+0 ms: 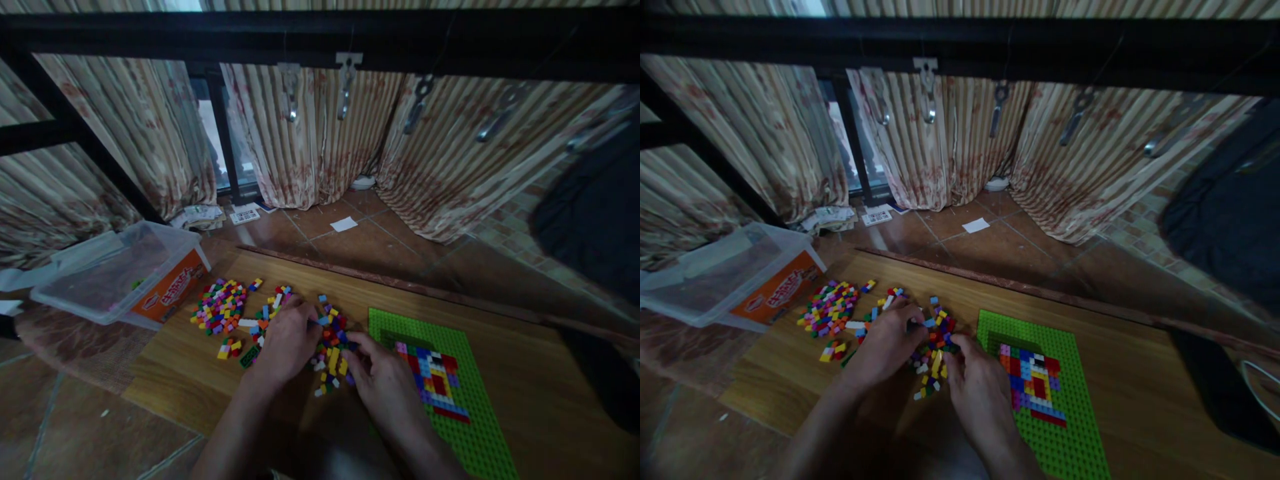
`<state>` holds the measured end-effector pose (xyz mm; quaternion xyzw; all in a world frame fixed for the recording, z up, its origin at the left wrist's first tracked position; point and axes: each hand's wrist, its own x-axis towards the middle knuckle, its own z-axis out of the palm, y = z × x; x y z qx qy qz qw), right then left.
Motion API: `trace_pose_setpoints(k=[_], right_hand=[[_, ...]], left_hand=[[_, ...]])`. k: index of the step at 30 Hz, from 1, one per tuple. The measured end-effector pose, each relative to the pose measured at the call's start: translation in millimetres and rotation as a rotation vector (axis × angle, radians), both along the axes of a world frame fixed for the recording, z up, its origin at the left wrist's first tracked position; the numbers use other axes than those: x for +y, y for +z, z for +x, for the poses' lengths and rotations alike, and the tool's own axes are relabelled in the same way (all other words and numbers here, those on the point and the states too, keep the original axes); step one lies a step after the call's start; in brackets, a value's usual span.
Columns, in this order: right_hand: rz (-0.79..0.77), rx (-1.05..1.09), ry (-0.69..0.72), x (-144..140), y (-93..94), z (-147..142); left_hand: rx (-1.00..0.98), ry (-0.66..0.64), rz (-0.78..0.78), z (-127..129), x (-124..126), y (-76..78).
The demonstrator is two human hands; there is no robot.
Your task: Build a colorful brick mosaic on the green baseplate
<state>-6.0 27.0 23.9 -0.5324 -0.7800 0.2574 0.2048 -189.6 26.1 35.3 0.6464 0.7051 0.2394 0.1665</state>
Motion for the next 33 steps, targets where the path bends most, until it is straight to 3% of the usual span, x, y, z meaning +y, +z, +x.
trace_pose_setpoints(k=[4,10,13,17,21,27,30,33], right_hand=[[-0.035,0.195,-0.024,2.6,11.4,2.4],[0.013,0.378,0.112,4.3,31.9,8.7],[0.003,0.404,0.166,3.9,40.2,14.8],[-0.013,0.326,0.171,6.7,46.6,37.4],[-0.130,0.261,0.053,13.5,47.2,89.4],[-0.041,0.159,-0.177,21.4,32.5,170.2],[0.020,0.174,-0.155,21.6,18.7,177.4],[0.038,0.226,-0.107,21.9,6.9,167.7]], left_hand=[[-0.213,-0.069,0.034,-11.0,-0.3,9.5],[-0.690,-0.349,-0.228,1.7,-5.0,24.4],[-0.810,-0.410,-0.308,10.2,-3.3,26.4],[-0.825,-0.423,-0.365,23.8,2.9,25.0],[-0.819,-0.433,-0.392,49.1,5.5,17.8],[-0.729,-0.253,-0.135,89.3,11.9,-3.1],[-0.640,-0.177,-0.032,103.7,16.6,-10.2],[-0.572,-0.188,0.010,115.2,20.2,-13.3]])
